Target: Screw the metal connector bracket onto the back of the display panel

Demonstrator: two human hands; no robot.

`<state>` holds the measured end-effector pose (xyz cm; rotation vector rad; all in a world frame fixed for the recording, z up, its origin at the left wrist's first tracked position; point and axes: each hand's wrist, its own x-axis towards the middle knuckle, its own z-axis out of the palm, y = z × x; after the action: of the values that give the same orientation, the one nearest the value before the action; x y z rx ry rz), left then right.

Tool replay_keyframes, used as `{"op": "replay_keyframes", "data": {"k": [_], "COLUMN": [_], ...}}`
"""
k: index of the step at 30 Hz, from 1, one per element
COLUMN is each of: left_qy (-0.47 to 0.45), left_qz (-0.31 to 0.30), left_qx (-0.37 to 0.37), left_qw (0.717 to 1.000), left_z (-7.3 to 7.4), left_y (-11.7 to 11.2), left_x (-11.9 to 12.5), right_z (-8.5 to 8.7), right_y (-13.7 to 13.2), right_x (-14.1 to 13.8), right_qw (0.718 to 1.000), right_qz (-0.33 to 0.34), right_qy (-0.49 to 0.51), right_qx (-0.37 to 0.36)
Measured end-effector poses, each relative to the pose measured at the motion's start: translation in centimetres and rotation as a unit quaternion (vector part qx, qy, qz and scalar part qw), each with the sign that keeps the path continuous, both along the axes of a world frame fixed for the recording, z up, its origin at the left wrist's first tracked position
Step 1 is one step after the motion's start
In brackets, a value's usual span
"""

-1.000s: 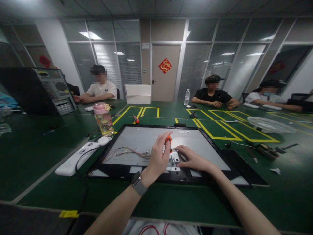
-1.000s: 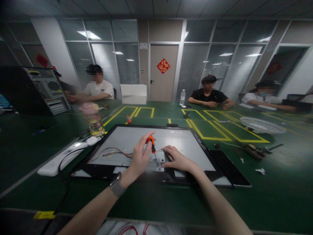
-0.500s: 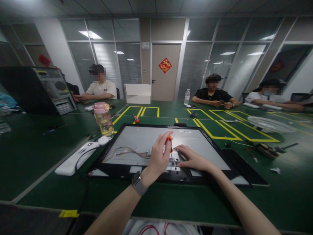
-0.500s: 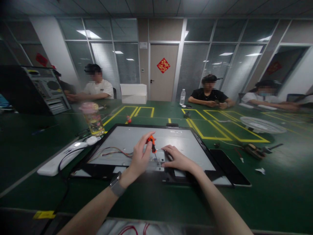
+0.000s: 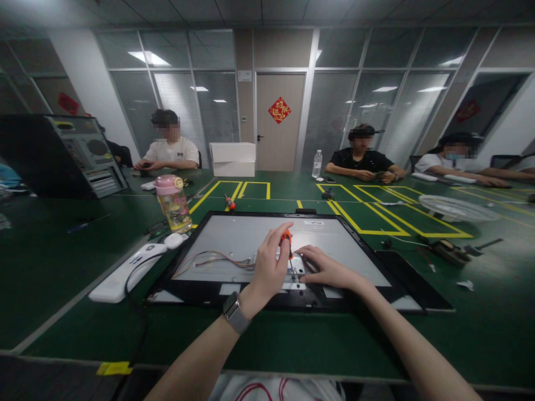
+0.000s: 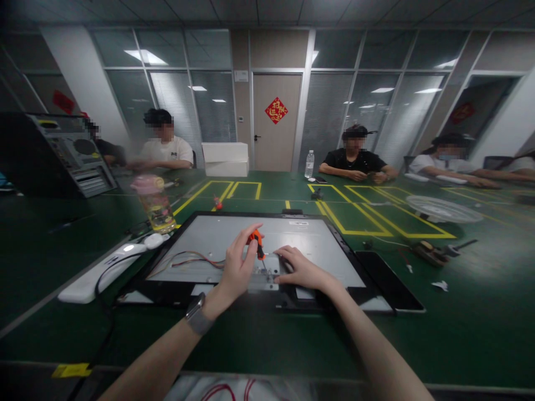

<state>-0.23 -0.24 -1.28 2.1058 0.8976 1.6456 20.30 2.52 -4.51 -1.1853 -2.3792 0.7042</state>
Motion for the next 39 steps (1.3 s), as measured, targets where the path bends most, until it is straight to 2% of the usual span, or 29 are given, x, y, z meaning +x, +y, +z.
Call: {"op": "replay_keyframes", "data": {"k": [22, 39], "left_qy": [-0.007, 0.003], "left_qz": [-0.006, -0.002], "left_qx": [-0.007, 0.004], "left_qw": [1.000, 1.000], "left_z": [-0.80, -0.60], "left_y": [0.22, 0.23], "left_x": [0.15, 0.16], "right_z": [-0.20, -0.22], "right_y": [0.11, 0.15], "right_x": [0.07, 0.08], "right_qw": [1.000, 1.000], "right_qz": [-0.001, 0.001], "right_qy": [0.005, 0.005], "right_qx": [0.002, 0.004]}}
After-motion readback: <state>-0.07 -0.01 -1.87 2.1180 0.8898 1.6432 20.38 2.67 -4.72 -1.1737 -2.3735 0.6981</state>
